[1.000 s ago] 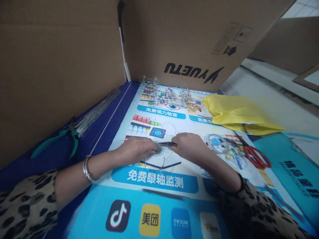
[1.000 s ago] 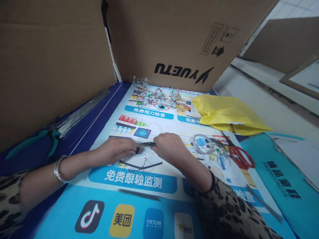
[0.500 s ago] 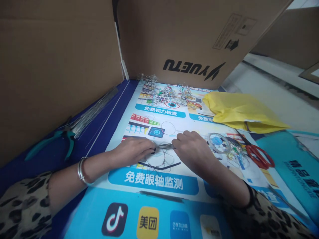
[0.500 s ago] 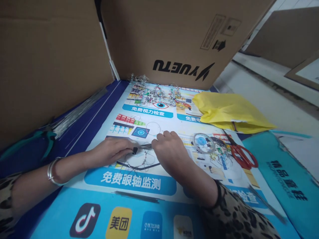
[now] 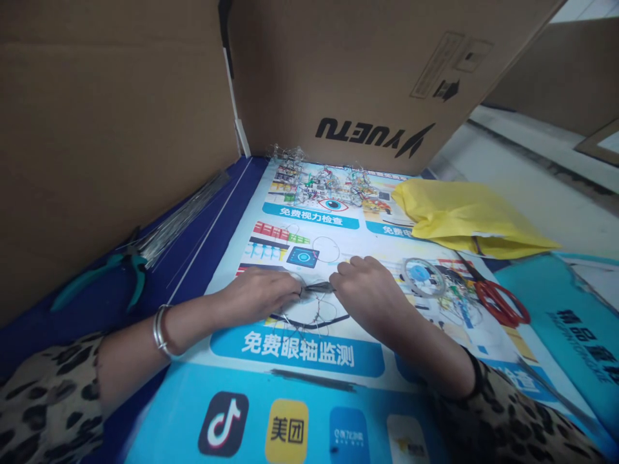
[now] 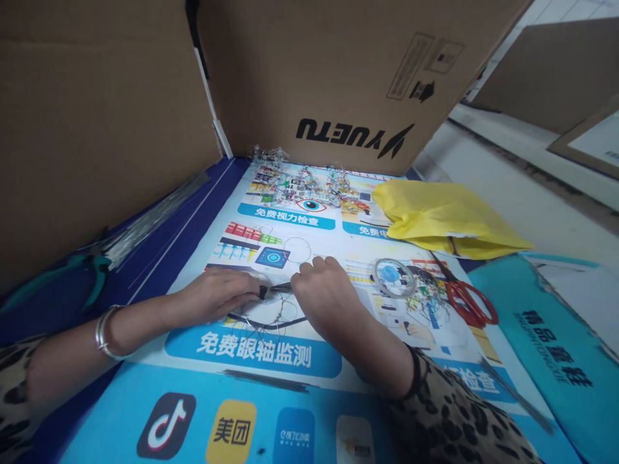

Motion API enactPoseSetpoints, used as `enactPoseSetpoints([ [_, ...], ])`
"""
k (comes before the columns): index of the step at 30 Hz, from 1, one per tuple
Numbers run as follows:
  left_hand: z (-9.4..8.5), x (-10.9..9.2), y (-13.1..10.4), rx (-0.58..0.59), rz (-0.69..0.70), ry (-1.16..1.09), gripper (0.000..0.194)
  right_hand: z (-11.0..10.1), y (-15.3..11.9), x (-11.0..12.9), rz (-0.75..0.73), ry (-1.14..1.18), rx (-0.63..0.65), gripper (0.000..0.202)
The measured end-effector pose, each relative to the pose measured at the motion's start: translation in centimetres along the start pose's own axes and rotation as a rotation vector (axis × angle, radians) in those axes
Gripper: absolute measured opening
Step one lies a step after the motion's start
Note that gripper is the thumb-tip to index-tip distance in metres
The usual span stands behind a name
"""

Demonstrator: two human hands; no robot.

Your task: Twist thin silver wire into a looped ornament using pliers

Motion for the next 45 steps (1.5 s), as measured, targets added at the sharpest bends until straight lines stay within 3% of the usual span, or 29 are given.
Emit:
enactPoseSetpoints([
  [21, -0.5, -1.0, -0.1, -0.048, 0.102, -0.038, 0.022, 0.0, 0.6, 0.9, -0.024, 0.022, -0.008, 0.012],
  [38, 0.2, 1.6, 0.3, -0.034, -0.144, -0.03, 0.017, 0.0, 0.5, 1.1, -0.043, 0.021, -0.01, 0.01],
  [45, 0.1, 1.8, 0.4, -0.052, -0.177, 0.054, 0.015, -0.2, 0.5, 1.3, -0.055, 0.018, -0.043, 0.01],
])
Point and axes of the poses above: each hand's wrist, its own y-axis towards the middle knuckle, its own z-axis out of the palm, x = y × z, the point moved 10 cm from there along y, towards the middle knuckle, and after that the axes turned 3 degrees about -x, right-handed, at the moved point
